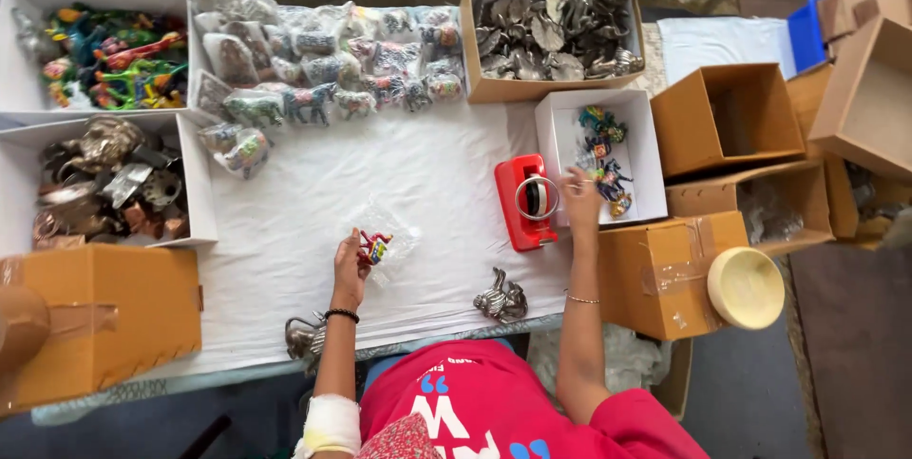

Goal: The person wraps small decorative figurines in bubble wrap and seals them with clear tape. They pick up items from boxes, wrap them individually, and place the finished packages into a cardboard box.

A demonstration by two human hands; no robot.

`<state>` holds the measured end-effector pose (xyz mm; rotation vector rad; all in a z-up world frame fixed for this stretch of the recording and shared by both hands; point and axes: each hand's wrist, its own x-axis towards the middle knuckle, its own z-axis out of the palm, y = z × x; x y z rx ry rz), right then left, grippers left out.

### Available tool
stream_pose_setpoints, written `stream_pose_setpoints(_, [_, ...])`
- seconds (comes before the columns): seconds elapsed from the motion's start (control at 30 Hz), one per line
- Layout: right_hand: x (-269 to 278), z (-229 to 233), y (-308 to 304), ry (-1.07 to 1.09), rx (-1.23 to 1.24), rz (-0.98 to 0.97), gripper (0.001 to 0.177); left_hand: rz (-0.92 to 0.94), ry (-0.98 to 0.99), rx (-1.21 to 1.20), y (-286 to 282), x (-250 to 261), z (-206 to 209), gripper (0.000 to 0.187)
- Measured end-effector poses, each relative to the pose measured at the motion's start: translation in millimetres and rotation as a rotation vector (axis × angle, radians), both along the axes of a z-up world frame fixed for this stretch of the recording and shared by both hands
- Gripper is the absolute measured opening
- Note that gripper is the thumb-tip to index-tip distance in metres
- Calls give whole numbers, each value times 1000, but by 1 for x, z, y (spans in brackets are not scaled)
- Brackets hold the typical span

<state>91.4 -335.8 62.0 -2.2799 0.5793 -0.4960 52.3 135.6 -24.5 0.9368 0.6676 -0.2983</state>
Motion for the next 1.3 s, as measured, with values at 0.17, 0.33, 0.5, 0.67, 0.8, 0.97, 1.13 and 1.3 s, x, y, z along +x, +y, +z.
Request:
stream_pose_setpoints(0.17, [2, -44, -29, 12, 40, 11, 36, -190, 112, 104, 3, -3, -9, 25])
stream_pose_setpoints(0.33, [2, 24, 12, -12, -145, 154, 50, -161, 11, -5, 15, -7, -16, 22])
stream_pose_setpoints(0.5, [13, -14, -45, 146, 146, 166, 39, -276, 79, 0, 20, -7, -16, 23])
stream_pose_setpoints(0.67, [21, 0, -66, -25, 503, -174, 36, -312, 78, 17, 21, -5, -12, 27])
stream_pose_setpoints(0.8, [16, 10, -69, -62, 631, -264, 28, -335, 136, 33, 22, -4, 0, 24])
stream_pose_setpoints(0.97, [-7, 23, -31, -57, 645, -183, 21, -369, 151, 32, 24, 4, -2, 27])
stream_pose_setpoints(1.13, [-20, 24, -22, -106, 558, -245, 21, -395, 155, 4, 28, 1, -7, 28])
stream_pose_setpoints(1.3, [17, -11, -93, -246, 392, -304, 21, -393, 172, 2, 27, -1, -2, 25])
